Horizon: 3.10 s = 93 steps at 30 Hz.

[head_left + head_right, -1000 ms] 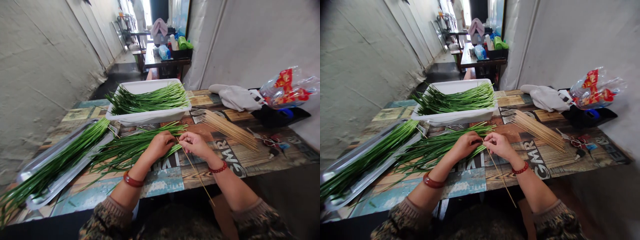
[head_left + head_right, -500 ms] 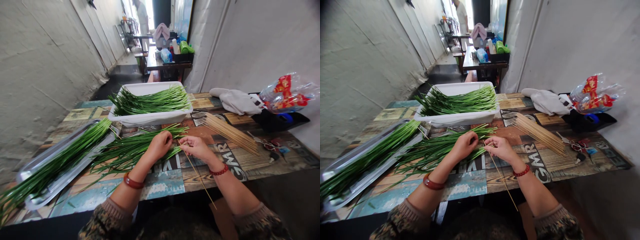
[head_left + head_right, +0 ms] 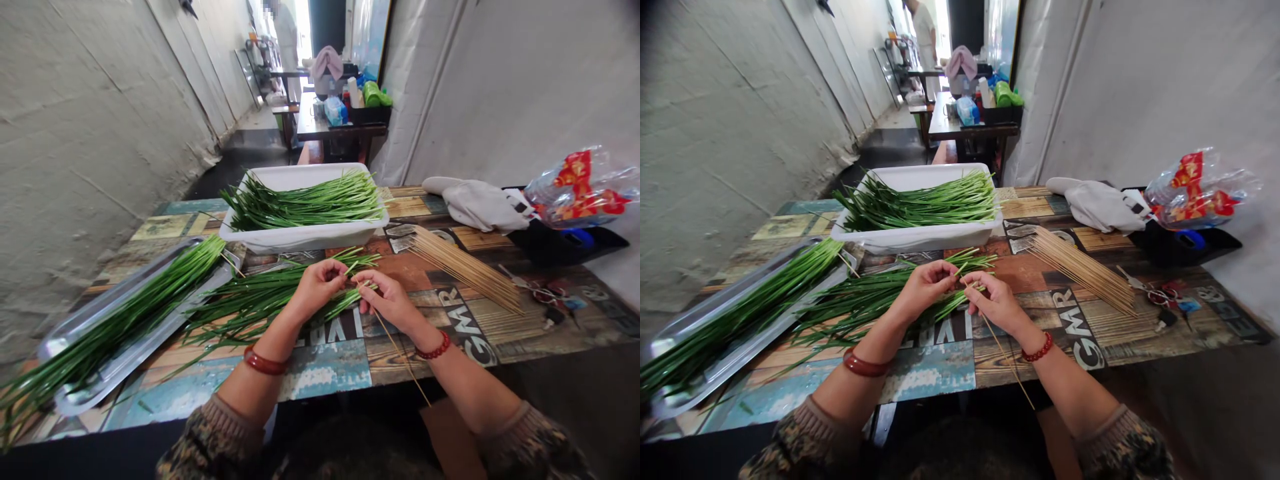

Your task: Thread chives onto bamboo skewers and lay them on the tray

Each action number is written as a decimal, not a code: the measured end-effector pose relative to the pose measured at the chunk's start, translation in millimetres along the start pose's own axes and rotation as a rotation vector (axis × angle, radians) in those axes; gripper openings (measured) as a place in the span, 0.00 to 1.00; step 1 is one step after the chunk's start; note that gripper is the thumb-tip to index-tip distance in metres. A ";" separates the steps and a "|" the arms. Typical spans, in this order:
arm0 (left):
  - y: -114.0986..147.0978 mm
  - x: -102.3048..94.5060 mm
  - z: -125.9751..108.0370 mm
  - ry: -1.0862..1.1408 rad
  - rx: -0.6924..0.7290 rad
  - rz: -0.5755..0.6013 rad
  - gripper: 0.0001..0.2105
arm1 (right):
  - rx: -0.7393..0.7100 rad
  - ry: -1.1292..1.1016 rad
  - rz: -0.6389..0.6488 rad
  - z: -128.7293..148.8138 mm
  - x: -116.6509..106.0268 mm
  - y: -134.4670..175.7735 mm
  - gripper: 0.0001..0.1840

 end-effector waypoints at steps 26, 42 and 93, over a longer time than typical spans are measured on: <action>3.2 0.6 -4.7 -0.140 -0.002 -0.081 0.06 | -0.044 0.195 -0.161 7.3 -7.6 1.3 0.15; 3.4 -0.3 -2.9 -0.090 -0.027 -0.084 0.07 | -0.048 0.233 -0.167 10.0 -7.4 2.5 0.16; 4.1 4.1 -16.3 -0.472 0.105 -0.107 0.06 | -0.107 0.254 -0.192 11.9 -7.5 4.4 0.17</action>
Point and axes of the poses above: each hand's wrist, its own y-axis away from the middle knuckle, its own x-axis out of the palm, z = x × y, the point moved 8 cm from there along -y, towards the middle knuckle, and after that the axes turned 14 degrees about z, right-handed, at the moved point
